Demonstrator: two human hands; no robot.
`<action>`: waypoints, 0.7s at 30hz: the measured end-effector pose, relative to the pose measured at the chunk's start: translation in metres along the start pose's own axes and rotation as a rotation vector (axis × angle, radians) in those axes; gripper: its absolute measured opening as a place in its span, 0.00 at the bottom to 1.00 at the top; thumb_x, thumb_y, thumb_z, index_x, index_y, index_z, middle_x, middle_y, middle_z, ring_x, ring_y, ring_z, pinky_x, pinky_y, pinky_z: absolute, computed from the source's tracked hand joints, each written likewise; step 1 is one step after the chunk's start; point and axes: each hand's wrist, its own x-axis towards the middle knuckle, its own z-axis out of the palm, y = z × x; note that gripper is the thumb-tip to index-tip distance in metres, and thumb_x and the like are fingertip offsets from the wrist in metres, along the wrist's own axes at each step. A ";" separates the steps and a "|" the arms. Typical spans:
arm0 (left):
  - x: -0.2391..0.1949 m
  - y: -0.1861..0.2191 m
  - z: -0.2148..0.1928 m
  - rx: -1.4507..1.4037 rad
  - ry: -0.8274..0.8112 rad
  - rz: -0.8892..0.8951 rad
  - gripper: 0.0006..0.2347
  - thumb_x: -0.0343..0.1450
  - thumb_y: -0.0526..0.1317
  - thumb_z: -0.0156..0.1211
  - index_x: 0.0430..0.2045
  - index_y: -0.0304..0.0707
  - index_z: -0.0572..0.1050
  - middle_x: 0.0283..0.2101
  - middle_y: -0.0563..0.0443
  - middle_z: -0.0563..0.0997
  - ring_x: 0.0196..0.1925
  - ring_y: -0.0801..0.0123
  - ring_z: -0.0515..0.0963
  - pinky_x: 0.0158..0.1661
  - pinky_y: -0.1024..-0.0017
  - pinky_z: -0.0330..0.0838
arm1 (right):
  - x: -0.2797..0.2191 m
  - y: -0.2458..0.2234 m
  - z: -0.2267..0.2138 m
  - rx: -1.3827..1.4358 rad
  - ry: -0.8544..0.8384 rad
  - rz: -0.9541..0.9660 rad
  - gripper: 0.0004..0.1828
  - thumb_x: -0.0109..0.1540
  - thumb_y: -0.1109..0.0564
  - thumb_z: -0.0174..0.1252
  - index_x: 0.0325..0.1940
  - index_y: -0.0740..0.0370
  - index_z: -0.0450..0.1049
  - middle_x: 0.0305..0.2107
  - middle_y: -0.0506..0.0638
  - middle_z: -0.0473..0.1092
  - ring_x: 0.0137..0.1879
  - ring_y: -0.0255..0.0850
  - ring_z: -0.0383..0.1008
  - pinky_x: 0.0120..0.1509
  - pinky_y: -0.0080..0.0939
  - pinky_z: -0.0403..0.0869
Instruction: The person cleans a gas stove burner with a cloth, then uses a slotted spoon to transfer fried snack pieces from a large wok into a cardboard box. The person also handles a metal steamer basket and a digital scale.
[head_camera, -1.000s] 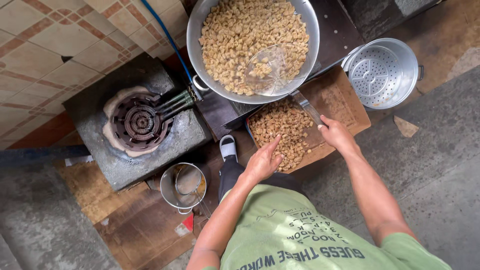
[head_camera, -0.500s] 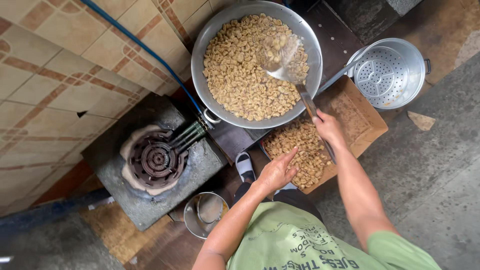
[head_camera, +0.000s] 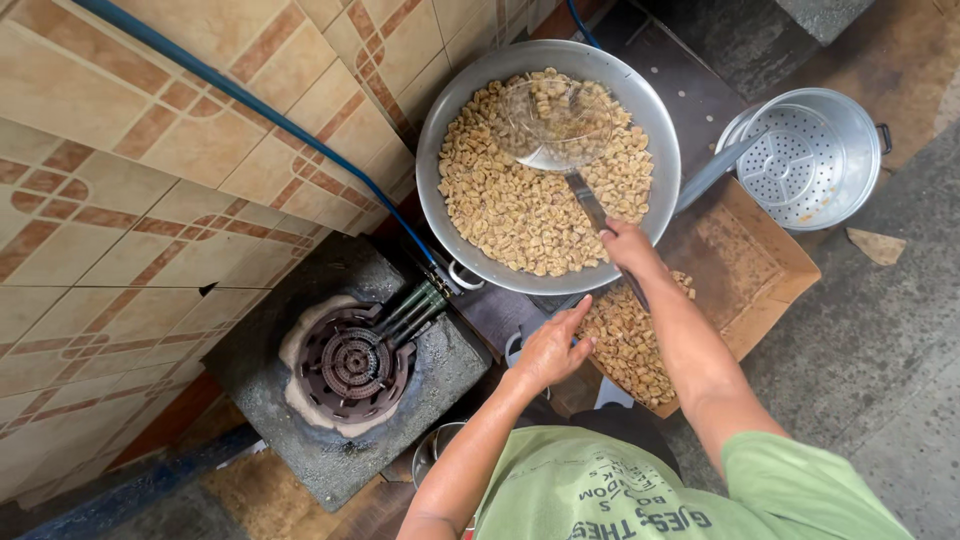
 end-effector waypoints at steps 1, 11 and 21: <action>-0.002 -0.003 -0.001 -0.015 0.028 0.013 0.31 0.72 0.45 0.58 0.72 0.40 0.58 0.61 0.33 0.74 0.60 0.41 0.75 0.57 0.54 0.69 | 0.000 0.003 0.003 -0.027 -0.028 -0.024 0.28 0.67 0.50 0.55 0.71 0.58 0.68 0.32 0.63 0.78 0.26 0.45 0.74 0.35 0.46 0.74; -0.017 -0.034 0.003 -0.053 0.103 0.005 0.32 0.71 0.45 0.59 0.71 0.38 0.57 0.63 0.31 0.72 0.63 0.41 0.73 0.60 0.56 0.67 | -0.031 0.001 0.025 -0.196 0.001 -0.343 0.27 0.64 0.49 0.58 0.66 0.58 0.72 0.47 0.66 0.77 0.49 0.54 0.79 0.54 0.49 0.74; -0.027 -0.005 0.033 -0.099 0.134 -0.041 0.31 0.72 0.45 0.58 0.71 0.40 0.57 0.64 0.34 0.71 0.62 0.42 0.73 0.59 0.56 0.67 | -0.093 -0.015 -0.027 -0.508 -0.140 -0.102 0.28 0.65 0.45 0.54 0.71 0.45 0.68 0.51 0.65 0.75 0.57 0.60 0.76 0.65 0.55 0.71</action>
